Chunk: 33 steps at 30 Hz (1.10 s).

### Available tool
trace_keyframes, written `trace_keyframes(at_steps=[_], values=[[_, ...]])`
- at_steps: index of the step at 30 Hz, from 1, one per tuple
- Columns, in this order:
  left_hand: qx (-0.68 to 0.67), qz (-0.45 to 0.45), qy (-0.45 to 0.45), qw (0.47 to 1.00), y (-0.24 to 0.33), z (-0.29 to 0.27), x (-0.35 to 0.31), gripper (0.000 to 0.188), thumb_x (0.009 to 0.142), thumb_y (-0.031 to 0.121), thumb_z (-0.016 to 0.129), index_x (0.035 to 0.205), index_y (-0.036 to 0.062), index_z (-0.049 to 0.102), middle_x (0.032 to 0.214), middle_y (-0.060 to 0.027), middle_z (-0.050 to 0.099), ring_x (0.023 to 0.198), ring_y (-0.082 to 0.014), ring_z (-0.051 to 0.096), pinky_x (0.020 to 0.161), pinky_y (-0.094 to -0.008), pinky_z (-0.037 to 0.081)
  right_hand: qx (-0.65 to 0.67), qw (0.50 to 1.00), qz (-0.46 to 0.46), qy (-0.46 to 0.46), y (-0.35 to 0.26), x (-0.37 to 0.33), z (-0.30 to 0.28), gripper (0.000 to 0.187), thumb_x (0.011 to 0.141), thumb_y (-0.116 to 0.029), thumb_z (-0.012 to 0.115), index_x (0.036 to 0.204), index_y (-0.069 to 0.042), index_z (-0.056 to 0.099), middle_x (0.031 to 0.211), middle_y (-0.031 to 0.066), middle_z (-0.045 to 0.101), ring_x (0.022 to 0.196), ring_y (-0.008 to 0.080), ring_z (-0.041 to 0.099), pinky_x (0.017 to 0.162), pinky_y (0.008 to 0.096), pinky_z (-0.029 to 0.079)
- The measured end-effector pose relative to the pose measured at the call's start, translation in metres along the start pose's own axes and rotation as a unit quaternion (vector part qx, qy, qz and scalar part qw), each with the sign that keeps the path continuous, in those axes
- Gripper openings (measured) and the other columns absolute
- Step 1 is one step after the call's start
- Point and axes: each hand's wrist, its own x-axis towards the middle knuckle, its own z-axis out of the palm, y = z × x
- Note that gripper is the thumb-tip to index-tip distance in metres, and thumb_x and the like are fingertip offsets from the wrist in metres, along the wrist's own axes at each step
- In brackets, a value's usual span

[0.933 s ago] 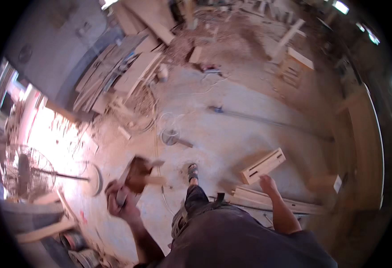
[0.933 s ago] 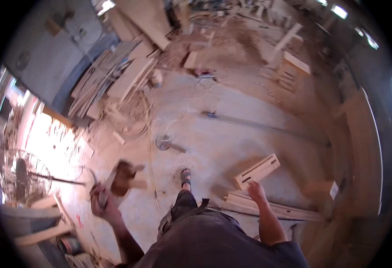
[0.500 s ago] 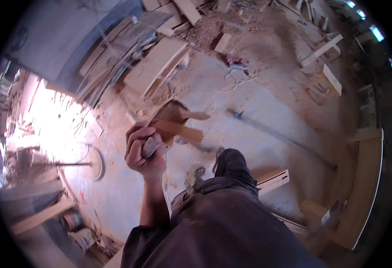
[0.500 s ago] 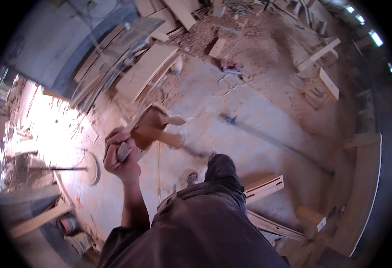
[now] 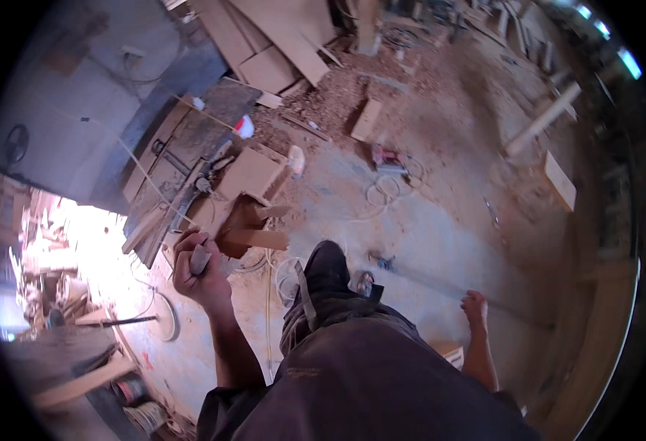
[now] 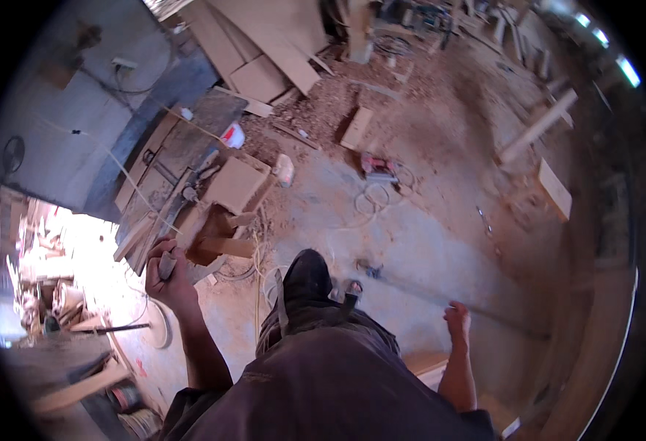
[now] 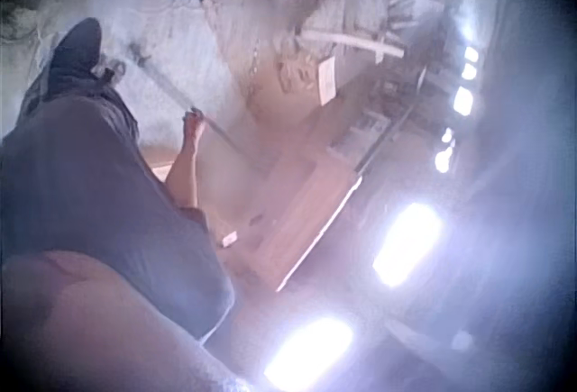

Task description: The person uses a bow saw to cut a wooden plank resting on a workbench. They reposition the plank and continue sawing through different sections. After cutting, the person walks to a table, picks up a small wooden piece, and places it into a red plastic basket.

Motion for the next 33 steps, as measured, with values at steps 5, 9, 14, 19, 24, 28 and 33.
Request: trace_keyframes(at_steps=[5,9,14,19,24,28,33], values=[[0.041,-0.061,0.07,0.995,-0.061,0.065,0.057,0.013,0.077,-0.013,0.069,0.075,-0.0017,0.062,0.097,-0.0089,0.07,0.098,-0.021,0.064,0.088,-0.0327,0.05,0.161,0.986,0.033,0.003,-0.08,0.083,0.023,0.046,0.082,-0.013,0.062,0.125,0.004,0.06,0.085,0.0104,0.068,0.065,0.0165,0.065,0.055,0.0284,0.05],[0.019,-0.156,0.129,0.979,-0.144,0.135,0.097,0.012,0.079,-0.012,0.068,0.076,-0.0012,0.064,0.098,-0.0078,0.071,0.094,-0.0161,0.063,0.085,-0.0289,0.049,0.188,0.977,0.02,-0.103,-0.048,0.162,0.068,0.029,0.089,-0.007,0.061,0.117,0.002,0.061,0.089,0.0091,0.065,0.074,0.0198,0.064,0.064,0.0346,0.056],[0.01,-0.192,0.159,0.968,-0.275,0.231,0.173,0.009,0.079,-0.011,0.069,0.083,-0.0017,0.068,0.097,-0.0061,0.071,0.089,-0.0124,0.063,0.082,-0.0279,0.05,-0.369,0.889,-0.146,-0.23,-0.076,0.2,0.151,0.035,0.087,-0.029,0.066,0.113,-0.005,0.068,0.101,0.0142,0.073,0.089,0.0262,0.069,0.077,0.0423,0.055],[0.16,-0.234,0.151,0.947,-0.37,0.305,0.283,0.01,0.078,-0.01,0.068,0.084,-0.0012,0.068,0.097,-0.0077,0.07,0.088,-0.0158,0.064,0.08,-0.0295,0.051,-0.425,0.861,-0.029,-0.279,-0.198,0.308,0.17,0.029,0.084,-0.025,0.063,0.105,-0.006,0.069,0.1,0.0162,0.071,0.09,0.0305,0.067,0.078,0.0452,0.053],[0.122,-0.195,0.208,0.951,-0.467,0.322,0.35,0.009,0.076,-0.003,0.07,0.082,0.0018,0.066,0.094,-0.0072,0.07,0.086,-0.0199,0.065,0.079,-0.0321,0.051,-0.587,0.717,-0.203,-0.317,-0.324,0.433,0.16,0.024,0.081,-0.021,0.06,0.096,-0.006,0.07,0.098,0.0182,0.07,0.091,0.0349,0.066,0.079,0.048,0.052],[0.304,-0.172,0.208,0.914,-0.507,0.326,0.355,0.008,0.077,-0.002,0.068,0.082,0.0023,0.066,0.093,-0.0094,0.069,0.085,-0.0266,0.065,0.081,-0.0355,0.051,-0.549,0.745,-0.305,-0.225,-0.535,0.577,0.295,0.026,0.081,-0.023,0.058,0.094,-0.005,0.07,0.103,0.0218,0.068,0.098,0.0414,0.062,0.088,0.055,0.047],[0.215,-0.206,0.281,0.912,-0.52,0.343,0.35,0.012,0.074,-0.004,0.069,0.083,0.003,0.064,0.094,-0.0103,0.07,0.091,-0.0302,0.066,0.084,-0.0379,0.052,-0.417,0.711,-0.536,-0.182,-0.84,0.698,0.514,0.022,0.078,-0.022,0.063,0.085,-0.001,0.067,0.083,0.0236,0.067,0.081,0.0425,0.065,0.07,0.0515,0.049]])
